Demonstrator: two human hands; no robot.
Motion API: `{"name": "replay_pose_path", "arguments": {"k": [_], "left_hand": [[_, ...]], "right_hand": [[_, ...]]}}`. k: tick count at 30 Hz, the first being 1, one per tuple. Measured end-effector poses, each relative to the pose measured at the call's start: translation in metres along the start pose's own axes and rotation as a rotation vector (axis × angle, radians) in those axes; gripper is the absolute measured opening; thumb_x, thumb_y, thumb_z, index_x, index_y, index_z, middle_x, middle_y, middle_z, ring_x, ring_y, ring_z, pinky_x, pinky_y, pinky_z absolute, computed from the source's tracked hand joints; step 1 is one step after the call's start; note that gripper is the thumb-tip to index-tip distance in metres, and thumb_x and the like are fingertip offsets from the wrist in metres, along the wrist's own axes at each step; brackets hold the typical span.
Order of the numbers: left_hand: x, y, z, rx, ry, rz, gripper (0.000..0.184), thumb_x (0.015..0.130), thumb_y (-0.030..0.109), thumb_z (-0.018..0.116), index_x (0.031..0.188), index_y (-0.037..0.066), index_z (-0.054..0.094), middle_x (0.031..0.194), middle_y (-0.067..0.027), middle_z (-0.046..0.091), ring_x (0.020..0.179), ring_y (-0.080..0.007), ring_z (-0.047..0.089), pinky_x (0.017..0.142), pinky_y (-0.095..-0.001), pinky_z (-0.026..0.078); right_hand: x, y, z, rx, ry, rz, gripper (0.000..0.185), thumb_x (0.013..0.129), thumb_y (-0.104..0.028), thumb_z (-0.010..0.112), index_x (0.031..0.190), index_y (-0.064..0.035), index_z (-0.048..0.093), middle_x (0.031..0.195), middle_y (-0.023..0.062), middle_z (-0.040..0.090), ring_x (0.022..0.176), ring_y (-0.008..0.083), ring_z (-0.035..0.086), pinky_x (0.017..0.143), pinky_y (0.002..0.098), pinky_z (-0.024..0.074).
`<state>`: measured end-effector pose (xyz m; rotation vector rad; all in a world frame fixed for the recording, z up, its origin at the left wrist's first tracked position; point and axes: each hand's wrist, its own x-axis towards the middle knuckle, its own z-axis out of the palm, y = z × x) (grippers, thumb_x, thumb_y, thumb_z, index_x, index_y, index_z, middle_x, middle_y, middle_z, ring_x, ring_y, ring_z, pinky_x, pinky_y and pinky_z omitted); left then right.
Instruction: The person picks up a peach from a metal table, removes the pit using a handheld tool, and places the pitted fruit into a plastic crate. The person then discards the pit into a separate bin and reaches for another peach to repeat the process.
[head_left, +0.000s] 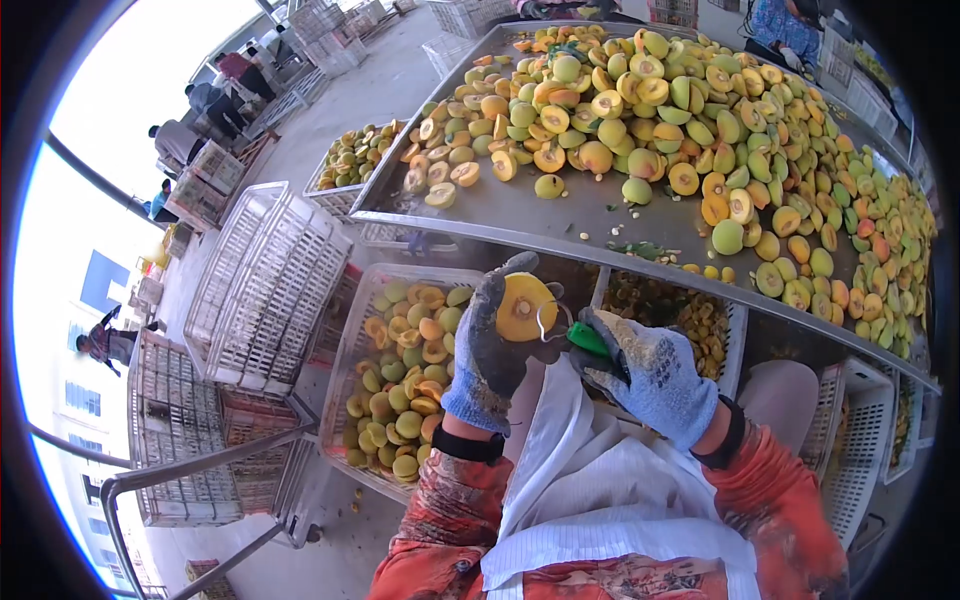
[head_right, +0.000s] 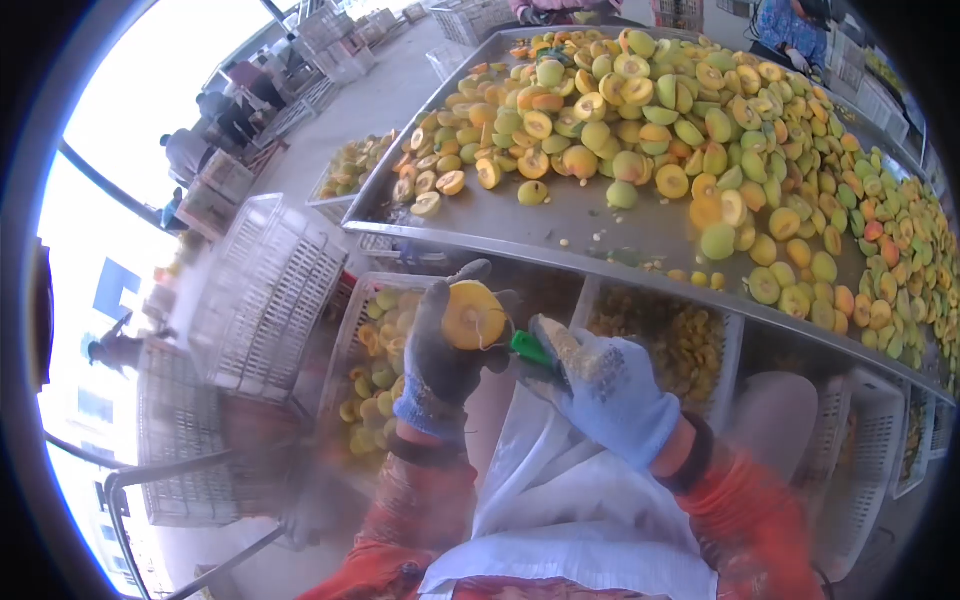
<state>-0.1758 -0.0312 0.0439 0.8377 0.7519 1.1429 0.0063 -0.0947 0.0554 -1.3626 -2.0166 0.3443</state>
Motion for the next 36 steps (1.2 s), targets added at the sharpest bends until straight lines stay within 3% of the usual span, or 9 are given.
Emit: {"name": "replay_pose_path", "arguments": {"k": [8, 10, 14, 16, 24, 27, 32, 34, 36], "left_hand": [[-0.015, 0.0, 0.012, 0.056, 0.04, -0.109, 0.039, 0.089, 0.031, 0.051, 0.115, 0.002, 0.053, 0.098, -0.0113, 0.061, 0.084, -0.018, 0.061, 0.067, -0.0301, 0.053], [-0.016, -0.002, 0.014, 0.523, 0.077, 0.05, 0.031, 0.089, 0.023, 0.051, 0.111, 0.001, 0.056, 0.097, -0.0086, 0.061, 0.087, -0.0151, 0.059, 0.073, -0.028, 0.05], [-0.022, -0.004, 0.027, 0.244, 0.263, -0.049, 0.025, 0.089, 0.016, 0.052, 0.106, 0.0, 0.059, 0.098, -0.0077, 0.061, 0.091, -0.0142, 0.056, 0.079, -0.0269, 0.046], [-0.02, -0.017, 0.022, 0.598, 0.227, 0.494, 0.024, 0.088, 0.016, 0.053, 0.102, -0.001, 0.061, 0.097, -0.0076, 0.061, 0.091, -0.014, 0.055, 0.08, -0.028, 0.045], [-0.029, -0.031, 0.03, 0.183, 0.201, 0.384, 0.026, 0.089, 0.016, 0.051, 0.108, -0.001, 0.052, 0.113, -0.0105, 0.054, 0.1, -0.0176, 0.053, 0.088, -0.0306, 0.043], [-0.032, -0.032, 0.038, 0.026, 0.207, 0.339, 0.027, 0.088, 0.016, 0.051, 0.111, 0.002, 0.049, 0.117, -0.0112, 0.051, 0.104, -0.019, 0.051, 0.09, -0.0323, 0.042], [-0.019, -0.02, 0.016, -0.098, 0.064, 0.096, 0.029, 0.085, 0.018, 0.055, 0.109, 0.003, 0.05, 0.112, -0.0108, 0.053, 0.1, -0.0209, 0.054, 0.087, -0.0333, 0.045], [-0.011, -0.018, 0.004, 1.253, -0.117, 0.517, 0.03, 0.081, 0.019, 0.058, 0.105, 0.003, 0.052, 0.104, -0.0116, 0.055, 0.096, -0.0233, 0.056, 0.085, -0.0341, 0.046], [-0.01, -0.027, 0.02, 1.171, -0.037, 0.492, 0.034, 0.078, 0.022, 0.061, 0.104, 0.001, 0.054, 0.101, -0.0142, 0.057, 0.095, -0.0261, 0.057, 0.085, -0.0377, 0.047]], "right_hand": [[-0.001, 0.003, 0.008, -0.323, -0.026, -0.102, 0.055, 0.074, -0.038, 0.065, 0.119, -0.0091, 0.052, 0.079, 0.0069, 0.059, 0.062, 0.0228, 0.059, 0.055, 0.0341, 0.0446], [-0.002, 0.001, 0.006, -0.303, -0.096, -0.063, 0.053, 0.075, -0.037, 0.066, 0.118, -0.0084, 0.052, 0.078, 0.008, 0.06, 0.062, 0.0234, 0.06, 0.055, 0.0345, 0.0452], [-0.003, -0.001, 0.009, -0.065, -0.19, 0.043, 0.046, 0.077, -0.034, 0.065, 0.111, -0.0065, 0.054, 0.074, 0.0129, 0.062, 0.063, 0.0277, 0.063, 0.056, 0.0364, 0.0476], [-0.006, -0.005, 0.013, 0.041, -0.206, 0.09, 0.043, 0.077, -0.032, 0.065, 0.11, -0.0059, 0.054, 0.074, 0.0146, 0.062, 0.065, 0.0293, 0.063, 0.057, 0.0368, 0.0481], [-0.015, 0.015, 0.025, 0.077, -0.162, 0.024, 0.032, 0.083, -0.035, 0.059, 0.101, -0.0095, 0.051, 0.071, 0.0142, 0.059, 0.056, 0.0325, 0.06, 0.049, 0.0395, 0.0474], [-0.022, -0.013, 0.021, 1.031, -0.337, 0.492, 0.035, 0.086, -0.023, 0.057, 0.117, -0.0092, 0.049, 0.108, 0.0229, 0.049, 0.083, 0.0341, 0.059, 0.059, 0.0374, 0.0473], [-0.015, 0.024, 0.021, 0.342, -0.184, 0.138, 0.029, 0.083, -0.03, 0.06, 0.102, -0.0097, 0.052, 0.074, 0.0158, 0.058, 0.061, 0.0344, 0.059, 0.053, 0.0416, 0.0468], [-0.015, 0.023, 0.021, 0.064, -0.121, 0.047, 0.03, 0.081, -0.035, 0.061, 0.093, -0.0098, 0.052, 0.062, 0.0137, 0.057, 0.054, 0.0349, 0.058, 0.05, 0.0428, 0.0461], [-0.015, 0.014, 0.026, 0.169, 0.013, 0.009, 0.03, 0.082, -0.037, 0.06, 0.092, -0.0098, 0.052, 0.063, 0.0163, 0.058, 0.056, 0.0348, 0.059, 0.049, 0.0422, 0.0464]]}}
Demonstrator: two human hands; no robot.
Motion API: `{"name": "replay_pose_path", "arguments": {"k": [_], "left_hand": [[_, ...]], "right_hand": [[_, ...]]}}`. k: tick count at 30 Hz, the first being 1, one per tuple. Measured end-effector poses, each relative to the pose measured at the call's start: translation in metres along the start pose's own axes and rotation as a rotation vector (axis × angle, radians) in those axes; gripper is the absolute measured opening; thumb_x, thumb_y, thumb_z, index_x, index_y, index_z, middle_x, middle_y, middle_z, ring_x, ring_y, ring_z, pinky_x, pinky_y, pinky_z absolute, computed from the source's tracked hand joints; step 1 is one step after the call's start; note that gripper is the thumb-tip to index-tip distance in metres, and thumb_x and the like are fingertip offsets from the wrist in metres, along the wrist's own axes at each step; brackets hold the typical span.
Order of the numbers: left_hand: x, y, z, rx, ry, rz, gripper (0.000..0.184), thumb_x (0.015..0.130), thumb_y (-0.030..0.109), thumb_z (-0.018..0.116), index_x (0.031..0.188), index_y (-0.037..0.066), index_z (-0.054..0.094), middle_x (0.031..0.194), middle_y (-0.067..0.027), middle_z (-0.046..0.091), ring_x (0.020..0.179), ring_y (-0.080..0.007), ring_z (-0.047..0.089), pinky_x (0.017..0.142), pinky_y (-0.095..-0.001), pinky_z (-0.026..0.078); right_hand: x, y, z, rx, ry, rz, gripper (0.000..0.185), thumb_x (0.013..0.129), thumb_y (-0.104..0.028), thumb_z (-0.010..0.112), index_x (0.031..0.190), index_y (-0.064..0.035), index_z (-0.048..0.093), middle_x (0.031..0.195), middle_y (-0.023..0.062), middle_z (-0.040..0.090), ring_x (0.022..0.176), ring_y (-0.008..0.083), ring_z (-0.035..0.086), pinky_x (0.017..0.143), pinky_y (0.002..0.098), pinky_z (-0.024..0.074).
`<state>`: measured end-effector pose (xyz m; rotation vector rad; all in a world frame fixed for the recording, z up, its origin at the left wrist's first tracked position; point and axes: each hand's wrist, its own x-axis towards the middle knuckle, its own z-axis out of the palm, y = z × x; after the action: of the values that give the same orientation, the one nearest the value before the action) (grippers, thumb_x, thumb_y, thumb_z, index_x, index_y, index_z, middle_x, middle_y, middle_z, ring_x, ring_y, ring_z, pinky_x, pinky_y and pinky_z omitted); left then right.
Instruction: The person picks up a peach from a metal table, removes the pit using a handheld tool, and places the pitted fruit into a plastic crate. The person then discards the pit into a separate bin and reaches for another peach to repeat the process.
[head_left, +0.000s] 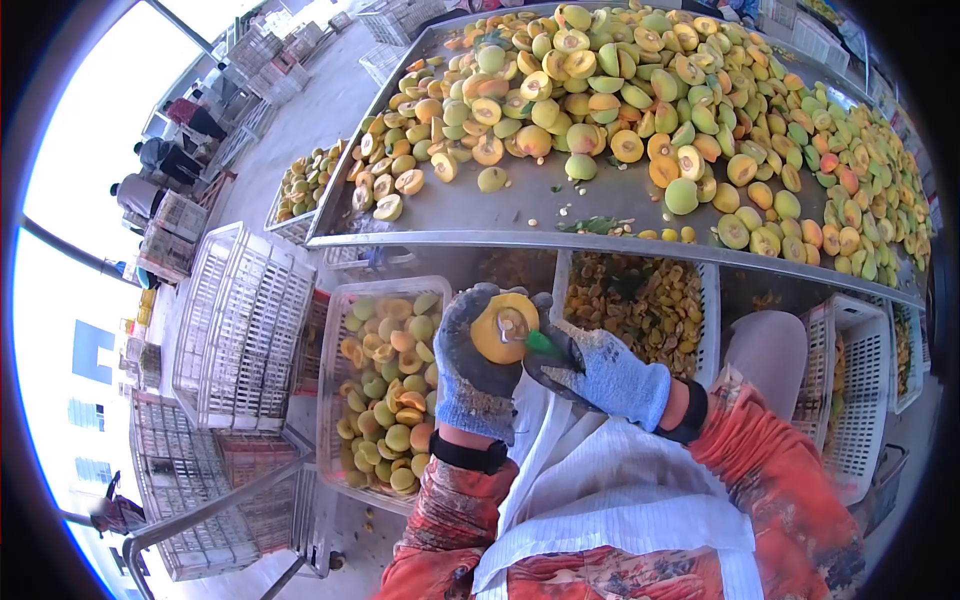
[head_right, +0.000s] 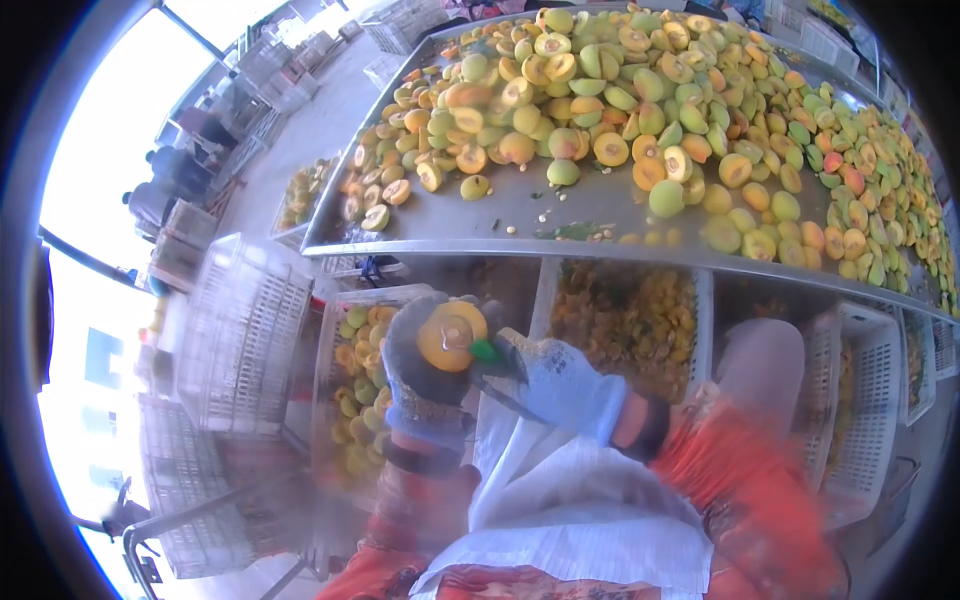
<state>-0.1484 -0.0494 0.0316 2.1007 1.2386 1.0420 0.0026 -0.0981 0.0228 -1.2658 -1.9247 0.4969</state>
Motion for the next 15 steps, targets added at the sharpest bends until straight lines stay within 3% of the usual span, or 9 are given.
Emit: {"name": "replay_pose_path", "arguments": {"k": [2, 3, 4, 6, 10, 14, 15], "left_hand": [[0.009, 0.016, 0.011, -0.343, 0.166, -0.28, 0.039, 0.08, 0.024, 0.058, 0.11, 0.0, 0.053, 0.103, -0.0171, 0.058, 0.094, -0.0288, 0.058, 0.087, -0.0417, 0.048], [0.012, 0.022, 0.009, -0.549, 0.158, -0.237, 0.043, 0.083, 0.024, 0.052, 0.117, -0.001, 0.05, 0.105, -0.0192, 0.058, 0.096, -0.0308, 0.057, 0.089, -0.0458, 0.047], [0.015, 0.025, 0.008, -0.545, 0.155, -0.234, 0.043, 0.083, 0.024, 0.052, 0.117, -0.001, 0.05, 0.105, -0.0192, 0.058, 0.096, -0.0308, 0.057, 0.089, -0.0458, 0.047], [0.021, 0.03, 0.01, -1.521, 0.219, -0.468, 0.042, 0.085, 0.022, 0.048, 0.119, -0.003, 0.049, 0.105, -0.0199, 0.058, 0.098, -0.0325, 0.057, 0.089, -0.046, 0.047], [0.02, 0.029, 0.017, -1.517, 0.247, -0.39, 0.039, 0.085, 0.023, 0.048, 0.114, -0.004, 0.051, 0.104, -0.0194, 0.058, 0.098, -0.035, 0.056, 0.09, -0.0473, 0.045], [0.019, 0.033, 0.018, -1.533, 0.315, -0.43, 0.039, 0.083, 0.024, 0.05, 0.11, -0.004, 0.053, 0.105, -0.0198, 0.057, 0.099, -0.0352, 0.056, 0.091, -0.0485, 0.044], [0.016, 0.033, 0.018, -1.531, 0.28, -0.249, 0.04, 0.081, 0.025, 0.051, 0.109, -0.003, 0.053, 0.106, -0.0201, 0.057, 0.1, -0.0349, 0.056, 0.092, -0.0486, 0.043]], "right_hand": [[-0.002, 0.002, 0.007, 0.2, 0.103, 0.067, 0.032, 0.082, -0.039, 0.059, 0.091, -0.009, 0.053, 0.06, 0.0166, 0.057, 0.055, 0.0349, 0.059, 0.048, 0.0416, 0.0467], [-0.003, -0.006, -0.006, 0.082, 0.025, 0.191, 0.034, 0.082, -0.041, 0.059, 0.087, -0.008, 0.053, 0.055, 0.0157, 0.055, 0.052, 0.0349, 0.058, 0.047, 0.0417, 0.0463], [-0.002, -0.007, -0.005, 0.085, 0.03, 0.19, 0.034, 0.082, -0.041, 0.059, 0.087, -0.008, 0.053, 0.055, 0.0157, 0.055, 0.052, 0.0349, 0.058, 0.047, 0.0417, 0.0463], [0.0, -0.009, -0.006, -0.003, 0.097, 0.17, 0.037, 0.081, -0.042, 0.06, 0.086, -0.007, 0.052, 0.053, 0.0149, 0.055, 0.05, 0.0345, 0.057, 0.045, 0.0421, 0.0455], [-0.001, -0.007, -0.001, -0.104, 0.197, 0.109, 0.035, 0.081, -0.042, 0.06, 0.087, -0.0081, 0.053, 0.051, 0.0129, 0.053, 0.047, 0.0341, 0.056, 0.043, 0.0417, 0.0448], [-0.002, -0.01, -0.004, -0.088, 0.15, 0.113, 0.031, 0.082, -0.036, 0.062, 0.092, -0.0083, 0.053, 0.053, 0.0133, 0.054, 0.045, 0.0332, 0.055, 0.041, 0.0401, 0.043], [-0.003, -0.02, -0.009, 0.282, 0.047, 0.198, 0.029, 0.083, -0.032, 0.061, 0.095, -0.0073, 0.052, 0.059, 0.0148, 0.055, 0.049, 0.0327, 0.056, 0.044, 0.0395, 0.0436]]}}
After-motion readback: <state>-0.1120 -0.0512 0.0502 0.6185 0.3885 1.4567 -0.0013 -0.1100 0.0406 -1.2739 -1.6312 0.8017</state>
